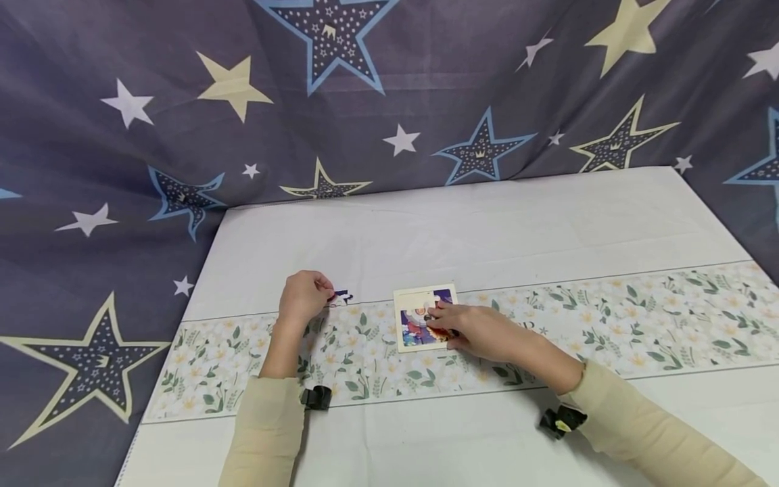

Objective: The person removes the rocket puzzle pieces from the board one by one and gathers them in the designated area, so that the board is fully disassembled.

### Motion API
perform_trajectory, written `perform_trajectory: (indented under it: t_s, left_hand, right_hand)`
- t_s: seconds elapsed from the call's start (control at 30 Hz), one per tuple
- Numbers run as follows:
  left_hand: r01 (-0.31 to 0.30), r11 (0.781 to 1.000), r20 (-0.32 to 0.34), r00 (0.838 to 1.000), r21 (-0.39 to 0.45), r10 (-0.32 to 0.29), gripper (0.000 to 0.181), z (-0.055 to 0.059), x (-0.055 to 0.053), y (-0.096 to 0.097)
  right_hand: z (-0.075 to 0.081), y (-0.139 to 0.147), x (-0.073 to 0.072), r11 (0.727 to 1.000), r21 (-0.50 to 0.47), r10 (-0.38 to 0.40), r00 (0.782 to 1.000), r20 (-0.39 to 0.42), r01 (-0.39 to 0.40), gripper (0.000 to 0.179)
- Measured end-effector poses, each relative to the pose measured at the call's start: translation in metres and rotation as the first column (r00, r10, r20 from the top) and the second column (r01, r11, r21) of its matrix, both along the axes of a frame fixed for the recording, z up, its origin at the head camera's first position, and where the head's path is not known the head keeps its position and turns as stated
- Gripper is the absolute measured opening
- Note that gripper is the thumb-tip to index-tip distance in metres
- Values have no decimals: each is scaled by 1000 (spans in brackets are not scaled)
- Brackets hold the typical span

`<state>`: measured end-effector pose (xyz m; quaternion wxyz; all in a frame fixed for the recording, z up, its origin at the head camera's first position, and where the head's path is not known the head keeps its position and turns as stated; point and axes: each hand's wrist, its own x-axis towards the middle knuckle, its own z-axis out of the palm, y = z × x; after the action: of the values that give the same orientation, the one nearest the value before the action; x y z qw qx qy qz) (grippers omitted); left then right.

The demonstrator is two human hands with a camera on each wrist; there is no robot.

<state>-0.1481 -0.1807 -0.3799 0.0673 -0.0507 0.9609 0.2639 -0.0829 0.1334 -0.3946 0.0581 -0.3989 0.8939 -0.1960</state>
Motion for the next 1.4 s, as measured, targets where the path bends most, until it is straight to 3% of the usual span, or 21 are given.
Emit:
perform_trajectory:
  t_s: [0.17, 0.37, 0.73, 1.03, 1.2, 1.4]
  left_hand:
    - [20, 1000, -12, 1000, 22, -20, 11, 2, 2, 1]
    - [79, 991, -38, 996, 111, -75, 17, 7, 7, 9]
    - [179, 969, -54, 984, 173, -173, 20, 10, 6, 46]
    - [253, 945, -48, 967, 207, -248, 18, 4, 8, 78]
    - [313, 919, -27, 948, 240, -316, 18, 1, 12, 94]
    - [384, 884, -24, 920, 268, -392, 18, -6, 15, 110]
  right_hand:
    - [0, -1, 1, 1000, 20, 2, 999, -48, -1, 44]
    - [-2, -2, 2, 999, 46, 10, 992, -122, -5, 44]
    - [-1, -3, 9, 998, 57, 13, 987, -159, -4, 41]
    - [5, -4, 11, 997, 75, -13, 999, -48, 17, 39]
    - [8, -4, 8, 997, 77, -10, 1000, 24, 8, 39]
    - [8, -2, 8, 997, 71, -15, 999, 39, 12, 41]
